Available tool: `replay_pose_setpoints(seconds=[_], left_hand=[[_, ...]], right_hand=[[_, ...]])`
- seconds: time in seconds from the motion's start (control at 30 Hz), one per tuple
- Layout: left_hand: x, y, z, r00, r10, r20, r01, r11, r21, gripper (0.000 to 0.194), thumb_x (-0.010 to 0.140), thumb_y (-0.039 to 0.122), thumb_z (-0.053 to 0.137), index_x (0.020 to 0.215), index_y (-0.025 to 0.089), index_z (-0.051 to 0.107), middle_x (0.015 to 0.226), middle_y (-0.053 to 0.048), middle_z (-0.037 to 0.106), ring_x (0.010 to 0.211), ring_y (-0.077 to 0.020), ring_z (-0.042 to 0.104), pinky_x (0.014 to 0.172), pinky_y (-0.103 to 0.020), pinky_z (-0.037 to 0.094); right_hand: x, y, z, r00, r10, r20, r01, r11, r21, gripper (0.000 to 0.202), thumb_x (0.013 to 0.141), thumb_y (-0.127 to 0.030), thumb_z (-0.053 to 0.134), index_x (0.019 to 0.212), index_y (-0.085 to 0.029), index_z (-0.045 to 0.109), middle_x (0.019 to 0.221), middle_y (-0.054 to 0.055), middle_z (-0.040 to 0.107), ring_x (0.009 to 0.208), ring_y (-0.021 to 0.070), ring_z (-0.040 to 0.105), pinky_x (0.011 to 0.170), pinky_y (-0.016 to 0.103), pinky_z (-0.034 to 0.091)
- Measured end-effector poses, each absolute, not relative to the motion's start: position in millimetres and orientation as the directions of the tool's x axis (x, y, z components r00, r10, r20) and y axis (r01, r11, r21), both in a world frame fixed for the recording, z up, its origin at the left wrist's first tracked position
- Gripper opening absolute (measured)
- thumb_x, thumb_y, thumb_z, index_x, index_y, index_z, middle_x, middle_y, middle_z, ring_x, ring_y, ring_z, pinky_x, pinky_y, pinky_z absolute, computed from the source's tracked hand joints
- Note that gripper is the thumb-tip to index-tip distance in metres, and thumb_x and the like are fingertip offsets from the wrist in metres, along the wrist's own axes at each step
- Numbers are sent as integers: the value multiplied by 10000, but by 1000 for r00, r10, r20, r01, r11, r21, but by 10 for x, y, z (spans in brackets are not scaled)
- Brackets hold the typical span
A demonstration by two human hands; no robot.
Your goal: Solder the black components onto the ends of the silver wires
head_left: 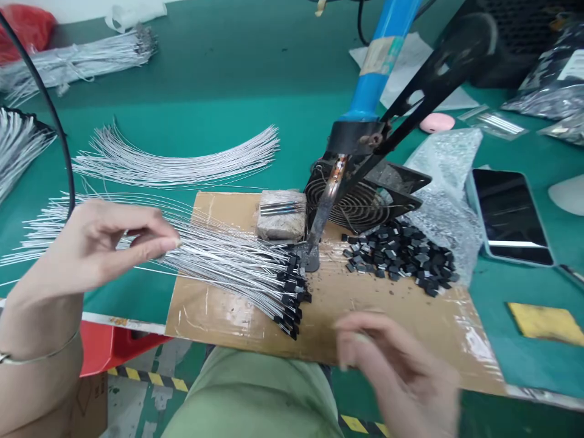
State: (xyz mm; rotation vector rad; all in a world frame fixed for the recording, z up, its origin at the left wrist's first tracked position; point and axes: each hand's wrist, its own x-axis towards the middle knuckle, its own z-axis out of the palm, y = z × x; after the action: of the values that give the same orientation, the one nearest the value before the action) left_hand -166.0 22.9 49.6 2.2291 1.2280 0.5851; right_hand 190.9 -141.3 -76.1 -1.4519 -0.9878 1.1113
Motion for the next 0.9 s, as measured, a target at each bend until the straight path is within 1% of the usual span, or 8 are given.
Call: replay_pose_setpoints(seconds=[0.1, 0.13, 0.2, 0.37, 0.47, 0.63, 0.8, 0.9], left_hand=[[-1619, 51, 464, 570, 819, 60, 588, -458, 667, 254, 831, 46, 739, 855, 295, 779, 694, 15, 750, 510, -140, 556, 471, -277, 404], [-1592, 12, 449, 579, 814, 41, 585, -450, 675, 275, 836, 40, 725, 873, 308, 775, 692, 14, 744, 504, -145, 543, 471, -289, 401], [-1532, -41, 426, 590, 807, 24, 575, -441, 689, 285, 842, 42, 711, 873, 320, 762, 672, 21, 726, 490, -148, 511, 473, -303, 398], [-1446, -59, 395, 599, 801, 1, 544, -407, 734, 253, 851, 67, 719, 836, 316, 765, 638, 21, 713, 467, -146, 527, 456, -285, 412], [-1455, -32, 370, 607, 795, -13, 549, -408, 730, 235, 853, 84, 730, 837, 314, 776, 637, 14, 720, 456, -147, 530, 439, -284, 392], [-1483, 19, 336, 664, 743, -86, 521, -377, 766, 265, 857, 76, 710, 865, 324, 800, 645, -3, 738, 470, -167, 565, 424, -288, 364], [-1519, 54, 318, 673, 719, -172, 506, -277, 817, 263, 883, 74, 695, 860, 307, 814, 640, -9, 743, 501, -172, 601, 476, -275, 430], [-1481, 20, 296, 665, 720, -197, 520, -258, 814, 214, 907, 128, 701, 800, 282, 805, 587, -12, 699, 484, -165, 560, 476, -275, 411]], right_hand=[[1374, -1029, -521, -35, 994, -99, -64, -101, -993, 88, 930, -299, 743, 977, -236, 785, 863, 40, 714, 632, 142, 652, 513, 243, 536], [1261, -958, -481, -60, 996, -67, -97, -73, -993, 78, 918, -284, 752, 966, -228, 778, 859, 35, 712, 625, 132, 641, 501, 231, 521], [1141, -883, -450, -73, 997, -32, -115, -40, -993, 30, 913, -242, 756, 900, -215, 764, 814, 24, 707, 630, 127, 630, 523, 231, 518], [1189, -893, -487, -11, 997, 78, -47, 77, -996, 148, 892, -169, 773, 756, -209, 728, 668, -6, 667, 598, 122, 600, 517, 234, 476], [1267, -926, -510, 48, 998, 40, -39, 42, -998, 155, 895, -182, 786, 754, -210, 729, 664, -13, 664, 531, 99, 560, 457, 223, 419], [1346, -922, -497, 152, 983, -100, -154, -76, -985, 180, 857, -238, 831, 709, -201, 736, 624, -22, 652, 429, 75, 493, 388, 217, 372], [1345, -908, -469, 138, 947, -290, -298, -239, -924, 210, 819, -265, 860, 684, -191, 717, 574, -48, 594, 398, 57, 481, 393, 197, 357], [1371, -910, -505, 116, 965, -236, -303, -192, -933, 194, 843, -235, 846, 704, -195, 716, 605, -49, 600, 410, 49, 484, 399, 190, 356]])
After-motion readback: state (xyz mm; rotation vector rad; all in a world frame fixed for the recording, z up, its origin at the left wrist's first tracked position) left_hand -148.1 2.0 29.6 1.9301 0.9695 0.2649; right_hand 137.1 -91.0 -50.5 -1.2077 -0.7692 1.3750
